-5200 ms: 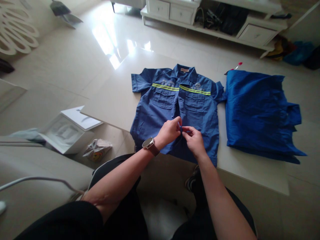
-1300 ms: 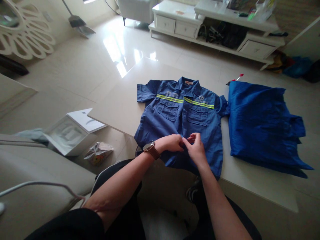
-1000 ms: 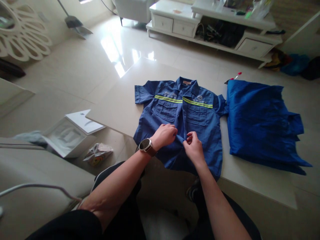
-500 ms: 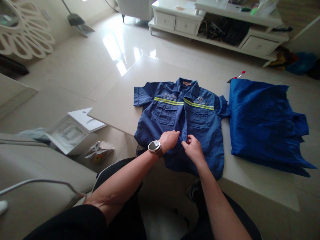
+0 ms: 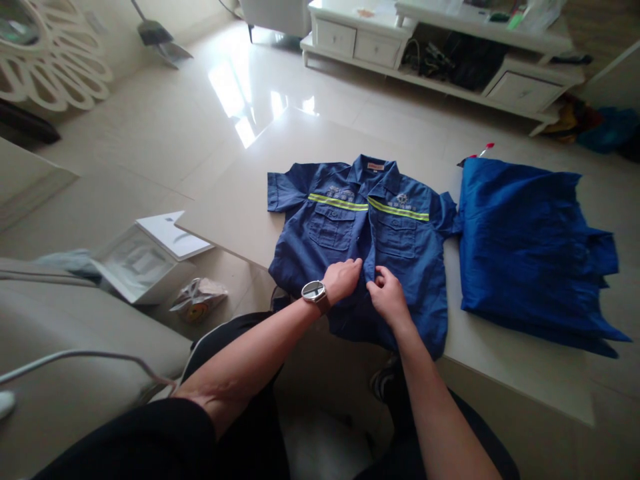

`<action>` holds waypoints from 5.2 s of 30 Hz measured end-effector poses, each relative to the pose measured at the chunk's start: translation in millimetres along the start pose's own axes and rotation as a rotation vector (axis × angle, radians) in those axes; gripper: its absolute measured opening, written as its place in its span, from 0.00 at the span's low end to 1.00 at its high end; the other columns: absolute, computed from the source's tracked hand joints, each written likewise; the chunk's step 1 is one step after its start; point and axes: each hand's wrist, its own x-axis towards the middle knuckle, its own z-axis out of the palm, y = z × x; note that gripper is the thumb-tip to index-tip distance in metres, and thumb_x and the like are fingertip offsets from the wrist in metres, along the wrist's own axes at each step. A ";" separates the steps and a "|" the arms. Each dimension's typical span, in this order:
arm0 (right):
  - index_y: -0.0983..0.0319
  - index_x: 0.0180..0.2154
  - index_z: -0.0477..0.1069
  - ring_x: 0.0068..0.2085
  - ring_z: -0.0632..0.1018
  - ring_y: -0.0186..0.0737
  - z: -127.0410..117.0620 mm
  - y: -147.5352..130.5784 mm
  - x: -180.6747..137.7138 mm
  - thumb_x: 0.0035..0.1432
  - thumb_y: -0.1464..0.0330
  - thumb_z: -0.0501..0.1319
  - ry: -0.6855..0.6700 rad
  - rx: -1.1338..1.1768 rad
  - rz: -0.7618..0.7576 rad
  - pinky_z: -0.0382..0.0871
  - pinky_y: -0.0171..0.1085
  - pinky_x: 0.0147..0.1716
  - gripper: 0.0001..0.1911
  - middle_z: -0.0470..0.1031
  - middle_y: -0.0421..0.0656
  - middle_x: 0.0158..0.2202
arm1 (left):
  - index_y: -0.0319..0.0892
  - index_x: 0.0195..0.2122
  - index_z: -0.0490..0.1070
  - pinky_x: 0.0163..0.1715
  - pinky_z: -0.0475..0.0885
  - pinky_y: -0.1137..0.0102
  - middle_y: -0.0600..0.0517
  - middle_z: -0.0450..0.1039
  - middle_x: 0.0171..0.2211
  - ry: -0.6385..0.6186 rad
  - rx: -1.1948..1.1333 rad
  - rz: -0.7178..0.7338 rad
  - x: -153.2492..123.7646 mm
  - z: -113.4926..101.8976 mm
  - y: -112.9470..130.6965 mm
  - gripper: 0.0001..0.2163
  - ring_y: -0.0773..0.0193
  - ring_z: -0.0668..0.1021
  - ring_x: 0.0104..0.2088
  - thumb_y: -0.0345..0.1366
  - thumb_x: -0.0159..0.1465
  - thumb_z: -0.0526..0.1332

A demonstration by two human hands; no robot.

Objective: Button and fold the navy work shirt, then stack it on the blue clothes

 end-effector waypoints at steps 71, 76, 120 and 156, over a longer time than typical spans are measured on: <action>0.58 0.33 0.68 0.34 0.73 0.43 -15.5 -9.7 0.5 0.61 0.63 0.60 0.272 -0.059 -0.284 0.69 0.41 0.38 0.07 0.73 0.43 0.33 | 0.37 0.31 0.72 0.26 0.59 0.77 0.60 0.68 0.24 0.255 -1.280 -0.009 20.1 -8.7 9.8 0.10 0.75 0.68 0.24 0.22 0.48 0.61; 0.58 0.34 0.67 0.36 0.74 0.44 -15.9 -13.6 -2.3 0.64 0.64 0.59 0.277 -0.089 -0.318 0.68 0.41 0.39 0.06 0.74 0.44 0.34 | 0.37 0.32 0.73 0.25 0.59 0.77 0.59 0.69 0.24 0.243 -1.318 -0.063 19.7 -11.7 10.6 0.10 0.75 0.68 0.24 0.22 0.48 0.62; 0.57 0.46 0.70 0.42 0.79 0.46 4.6 15.8 2.7 0.53 0.74 0.58 0.024 -0.287 -0.203 0.70 0.42 0.42 0.18 0.78 0.45 0.42 | 0.46 0.48 0.83 0.45 0.75 0.69 0.46 0.83 0.45 0.005 -0.371 -0.024 -1.5 -22.0 4.7 0.16 0.57 0.83 0.44 0.28 0.65 0.58; 0.59 0.48 0.71 0.44 0.80 0.48 -9.6 -7.3 2.3 0.57 0.60 0.63 0.182 0.069 -0.195 0.76 0.42 0.38 0.19 0.79 0.49 0.43 | 0.44 0.43 0.77 0.42 0.69 0.68 0.46 0.79 0.39 0.272 -0.538 0.027 -4.0 -22.0 11.5 0.08 0.57 0.78 0.40 0.28 0.67 0.59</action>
